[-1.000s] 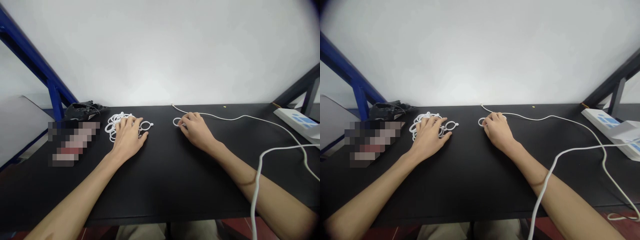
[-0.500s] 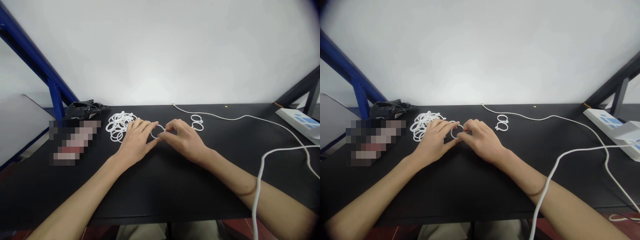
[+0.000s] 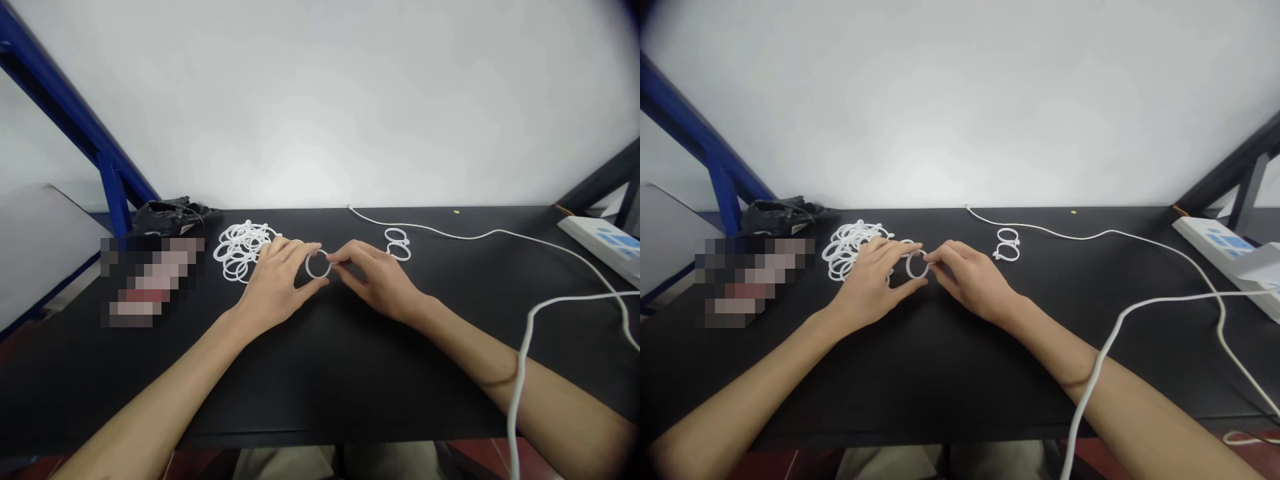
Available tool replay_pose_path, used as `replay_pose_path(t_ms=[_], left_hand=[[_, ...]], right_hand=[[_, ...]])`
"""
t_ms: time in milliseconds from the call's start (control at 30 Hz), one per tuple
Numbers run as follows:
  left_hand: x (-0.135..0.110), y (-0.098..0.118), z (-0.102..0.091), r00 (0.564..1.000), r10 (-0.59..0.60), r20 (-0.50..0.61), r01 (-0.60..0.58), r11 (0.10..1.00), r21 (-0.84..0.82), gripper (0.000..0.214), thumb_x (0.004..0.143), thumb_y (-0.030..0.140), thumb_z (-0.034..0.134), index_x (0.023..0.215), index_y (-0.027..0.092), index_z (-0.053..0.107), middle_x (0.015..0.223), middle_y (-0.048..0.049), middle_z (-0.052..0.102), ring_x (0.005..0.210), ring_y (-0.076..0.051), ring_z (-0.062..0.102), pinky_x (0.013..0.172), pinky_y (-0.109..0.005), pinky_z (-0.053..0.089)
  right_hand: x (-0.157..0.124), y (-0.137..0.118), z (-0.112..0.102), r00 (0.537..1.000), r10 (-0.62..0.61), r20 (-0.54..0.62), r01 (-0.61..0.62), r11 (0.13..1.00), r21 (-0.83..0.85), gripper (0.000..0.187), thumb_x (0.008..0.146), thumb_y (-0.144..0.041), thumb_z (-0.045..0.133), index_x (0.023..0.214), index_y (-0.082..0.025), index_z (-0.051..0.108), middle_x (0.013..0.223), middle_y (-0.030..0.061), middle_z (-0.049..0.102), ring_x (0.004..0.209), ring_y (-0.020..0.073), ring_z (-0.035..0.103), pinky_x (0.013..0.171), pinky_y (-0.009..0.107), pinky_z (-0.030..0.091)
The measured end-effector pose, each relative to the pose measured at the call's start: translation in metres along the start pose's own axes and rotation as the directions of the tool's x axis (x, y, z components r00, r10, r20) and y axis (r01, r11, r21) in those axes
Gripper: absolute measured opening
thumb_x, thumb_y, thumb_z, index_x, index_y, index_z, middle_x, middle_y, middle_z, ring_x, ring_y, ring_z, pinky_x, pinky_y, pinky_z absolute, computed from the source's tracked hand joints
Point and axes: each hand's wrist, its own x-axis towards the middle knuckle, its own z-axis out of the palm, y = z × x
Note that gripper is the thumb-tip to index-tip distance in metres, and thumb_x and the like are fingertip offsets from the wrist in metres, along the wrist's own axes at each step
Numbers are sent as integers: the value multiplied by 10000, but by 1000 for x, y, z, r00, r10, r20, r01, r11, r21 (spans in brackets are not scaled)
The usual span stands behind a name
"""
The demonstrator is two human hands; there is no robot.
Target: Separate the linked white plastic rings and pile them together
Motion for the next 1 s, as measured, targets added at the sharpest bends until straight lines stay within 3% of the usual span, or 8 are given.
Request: replay_pose_path(t_ms=[233,400,467,567,633,700,800,1000], left_hand=[[0,-1,1,998,46,31,-46,999,-17,331,886,375,619,1178,230,561,1114,-47,652,1043,-242,512,951,-425,393],[2,-8,2,998,-46,34,44,997,62,359,881,394,619,1178,206,545,1099,-60,637,1046,-257,507,930,-429,407],[2,-13,2,995,-95,31,90,987,131,340,888,394,601,1169,206,557,1079,-67,628,1041,-271,503,917,-439,408],[1,-22,4,991,-134,23,125,965,230,329,904,378,564,1176,193,577,1071,-88,612,1039,-295,490,903,-452,409],[0,-26,5,988,-156,18,144,947,287,334,908,361,547,1184,178,589,1087,-109,604,1052,-312,480,903,-463,408],[-1,-27,5,983,-182,14,167,930,327,348,908,350,538,1196,162,596,1126,-128,596,1078,-332,470,914,-477,402],[-1,-27,6,978,-207,6,191,917,350,381,909,343,529,1232,148,586,1171,-145,587,1101,-349,461,923,-494,394],[1,-24,3,979,-202,-30,202,930,307,393,918,347,513,1264,169,566,1168,-134,588,1101,-336,462,937,-495,381]], right_hand=[[0,0,4,998,-44,43,45,999,-16,106,969,-221,455,994,-205,557,879,39,619,796,149,581,720,278,495],[2,7,0,987,146,64,-138,984,-111,263,951,-294,503,1203,-221,504,1052,55,655,942,181,631,791,310,517],[2,13,-8,963,267,31,-243,916,-321,278,925,-340,530,1159,-189,537,1064,93,641,957,227,627,759,344,517],[1,22,-22,898,440,-11,-348,695,-629,256,887,-385,541,1000,-167,613,1018,134,624,958,298,610,727,393,494],[-1,26,-30,844,536,-3,-380,595,-708,259,863,-389,545,966,-166,627,987,139,633,930,314,614,725,411,481],[-3,28,-34,802,595,39,-385,567,-729,217,857,-338,532,956,-172,630,985,132,649,889,302,624,710,404,470],[-5,28,-32,803,583,125,-353,635,-687,152,866,-223,493,937,-191,624,991,107,663,889,268,626,671,355,457],[-4,24,-20,940,282,192,-186,896,-404,226,916,-139,451,1100,-189,572,1042,89,649,923,218,612,759,326,491]])
